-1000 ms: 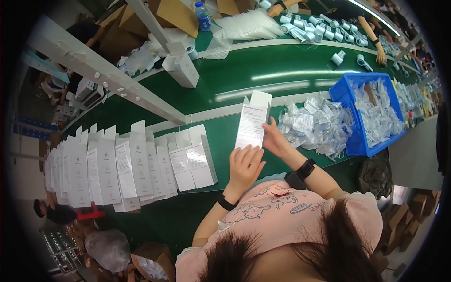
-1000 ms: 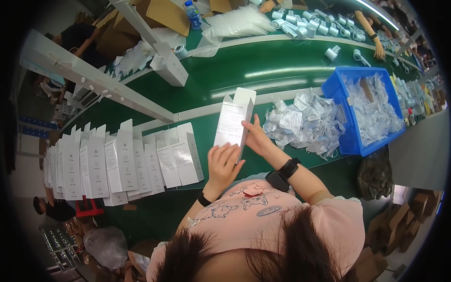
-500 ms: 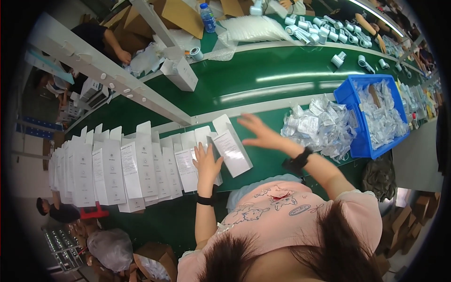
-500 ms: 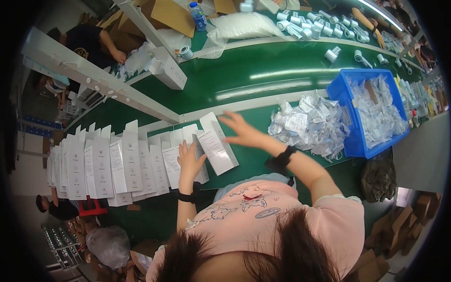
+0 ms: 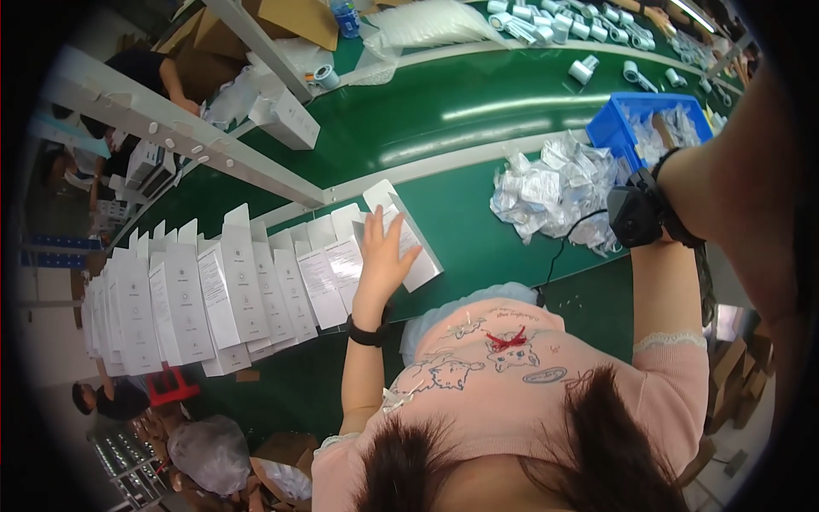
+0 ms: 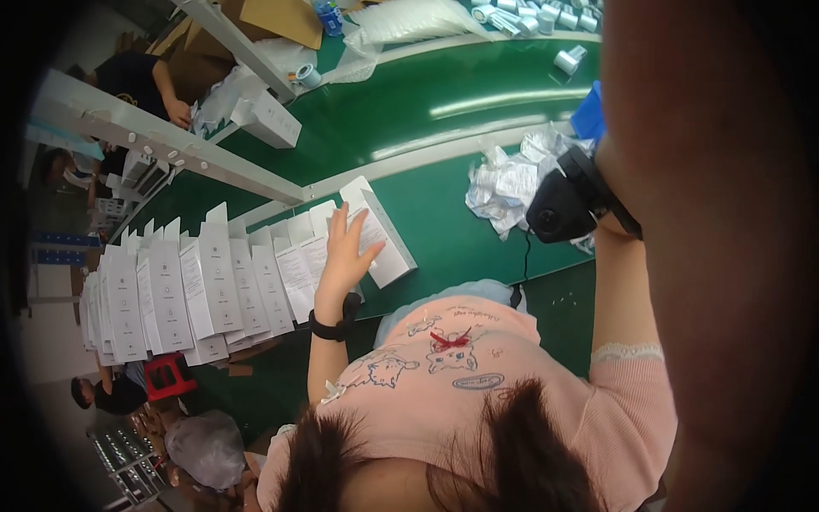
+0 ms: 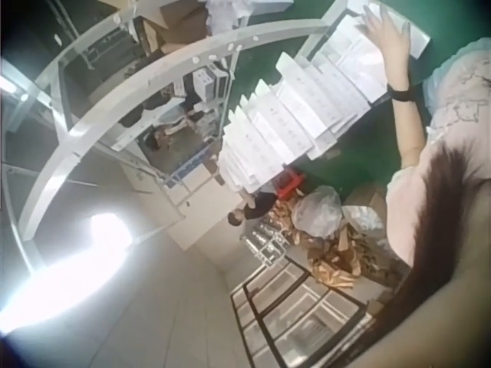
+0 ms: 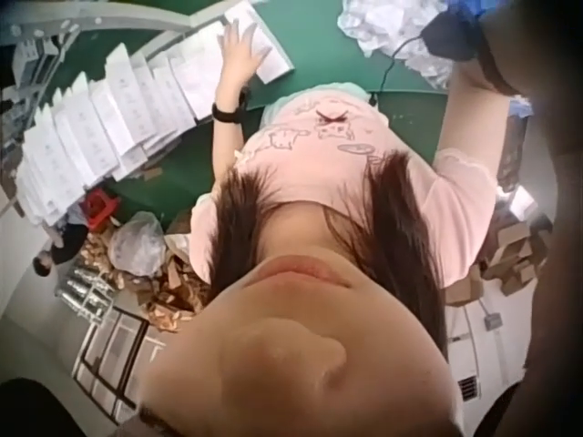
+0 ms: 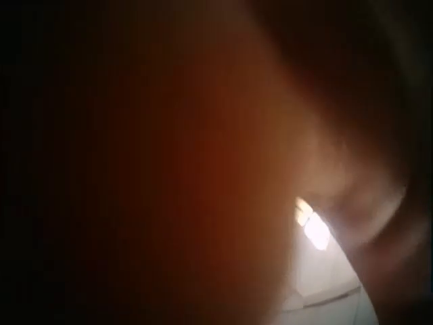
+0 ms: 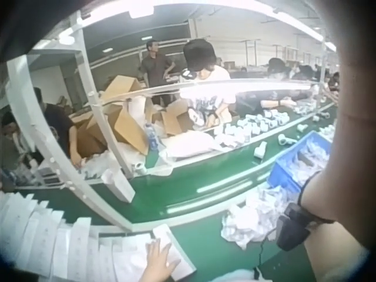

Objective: The person packs small fans by hand, picking up a fan and a manual, placing them into a white box, and setting the box on the table. The person then reaches into a blue bin to gather small packets and places one into each box before closing the lids.

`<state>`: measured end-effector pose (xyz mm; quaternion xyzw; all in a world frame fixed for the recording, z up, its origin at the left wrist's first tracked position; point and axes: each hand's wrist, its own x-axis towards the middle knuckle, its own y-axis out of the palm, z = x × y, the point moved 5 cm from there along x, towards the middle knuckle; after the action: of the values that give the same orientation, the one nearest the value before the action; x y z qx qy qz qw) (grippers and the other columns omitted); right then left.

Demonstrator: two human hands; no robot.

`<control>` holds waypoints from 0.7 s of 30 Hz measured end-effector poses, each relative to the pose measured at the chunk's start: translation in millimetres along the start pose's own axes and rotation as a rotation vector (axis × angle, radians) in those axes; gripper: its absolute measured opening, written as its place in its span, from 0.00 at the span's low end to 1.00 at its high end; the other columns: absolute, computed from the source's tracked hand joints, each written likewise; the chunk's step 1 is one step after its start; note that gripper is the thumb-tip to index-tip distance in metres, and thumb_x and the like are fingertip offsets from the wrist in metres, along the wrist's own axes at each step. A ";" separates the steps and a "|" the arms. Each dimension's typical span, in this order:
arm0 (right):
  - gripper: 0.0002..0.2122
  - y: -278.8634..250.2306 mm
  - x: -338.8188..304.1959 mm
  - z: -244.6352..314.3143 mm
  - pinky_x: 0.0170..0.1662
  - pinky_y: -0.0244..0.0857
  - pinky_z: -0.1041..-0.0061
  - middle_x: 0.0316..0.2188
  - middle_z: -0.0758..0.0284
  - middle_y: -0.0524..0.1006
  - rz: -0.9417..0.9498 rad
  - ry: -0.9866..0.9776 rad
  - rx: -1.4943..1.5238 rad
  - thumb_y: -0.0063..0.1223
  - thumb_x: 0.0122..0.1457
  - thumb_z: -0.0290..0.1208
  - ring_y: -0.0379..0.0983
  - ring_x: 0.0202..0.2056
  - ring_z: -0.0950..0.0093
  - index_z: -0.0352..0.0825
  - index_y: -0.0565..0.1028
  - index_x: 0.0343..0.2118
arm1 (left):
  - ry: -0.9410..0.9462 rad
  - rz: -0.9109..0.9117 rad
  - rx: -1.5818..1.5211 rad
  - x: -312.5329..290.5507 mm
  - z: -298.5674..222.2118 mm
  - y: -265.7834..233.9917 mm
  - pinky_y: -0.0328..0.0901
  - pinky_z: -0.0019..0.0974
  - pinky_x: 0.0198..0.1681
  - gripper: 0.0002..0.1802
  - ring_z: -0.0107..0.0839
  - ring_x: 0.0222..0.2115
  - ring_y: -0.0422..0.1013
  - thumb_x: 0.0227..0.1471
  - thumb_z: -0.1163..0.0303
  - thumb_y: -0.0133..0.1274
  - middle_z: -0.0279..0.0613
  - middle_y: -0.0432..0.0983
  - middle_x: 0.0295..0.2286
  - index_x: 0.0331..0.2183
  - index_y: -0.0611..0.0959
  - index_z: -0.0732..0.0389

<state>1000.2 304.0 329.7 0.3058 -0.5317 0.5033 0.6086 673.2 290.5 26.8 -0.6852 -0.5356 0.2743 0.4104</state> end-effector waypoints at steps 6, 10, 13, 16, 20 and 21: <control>0.40 -21.6 -20.1 -14.6 0.53 0.50 0.60 0.56 0.60 0.52 0.018 0.088 -0.131 0.57 0.44 0.42 0.48 0.57 0.65 0.43 0.46 0.57 | 0.345 -0.110 -0.392 5.7 -84.5 -115.0 0.58 0.39 0.49 0.22 0.48 0.48 0.61 0.39 0.78 0.52 0.53 0.63 0.47 0.41 0.73 0.64; 0.38 -36.1 -14.8 -7.3 0.53 0.51 0.61 0.55 0.59 0.54 -0.008 0.082 -0.155 0.56 0.45 0.42 0.49 0.56 0.65 0.42 0.47 0.57 | 0.947 -0.079 -1.081 -35.9 -169.0 -207.4 0.60 0.39 0.47 0.15 0.46 0.43 0.67 0.40 0.78 0.50 0.52 0.70 0.40 0.36 0.75 0.66; 0.37 -35.9 -11.3 -12.7 0.53 0.51 0.62 0.54 0.59 0.54 -0.017 0.090 -0.141 0.56 0.46 0.42 0.50 0.56 0.65 0.42 0.48 0.57 | 1.237 0.129 -1.358 -43.0 -189.9 -226.4 0.60 0.39 0.46 0.15 0.46 0.43 0.67 0.41 0.77 0.49 0.52 0.70 0.39 0.36 0.75 0.66; 0.36 -47.5 -5.9 0.8 0.52 0.52 0.63 0.54 0.59 0.55 -0.017 0.086 -0.192 0.55 0.47 0.42 0.50 0.56 0.66 0.42 0.49 0.56 | 1.303 0.335 -1.515 -25.3 -201.9 -212.2 0.60 0.39 0.46 0.14 0.46 0.42 0.67 0.41 0.76 0.49 0.52 0.70 0.39 0.36 0.75 0.66; 0.34 -62.3 -10.7 -2.2 0.52 0.53 0.64 0.53 0.59 0.57 -0.023 0.107 -0.221 0.54 0.48 0.42 0.52 0.55 0.66 0.41 0.50 0.56 | 1.306 0.625 -1.686 -9.5 -225.4 -179.2 0.61 0.39 0.46 0.14 0.45 0.42 0.67 0.42 0.75 0.49 0.52 0.70 0.39 0.36 0.75 0.66; 0.34 -65.4 -10.5 -0.5 0.52 0.53 0.64 0.53 0.59 0.57 -0.020 0.110 -0.237 0.53 0.48 0.42 0.52 0.55 0.66 0.41 0.50 0.56 | 1.325 0.717 -1.727 -9.5 -237.9 -170.6 0.61 0.38 0.45 0.14 0.45 0.42 0.67 0.43 0.75 0.48 0.51 0.70 0.39 0.36 0.75 0.66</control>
<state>1062.5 281.4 330.2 0.2090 -0.5502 0.4468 0.6738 777.8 232.8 294.3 -0.8613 0.0023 -0.4987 -0.0971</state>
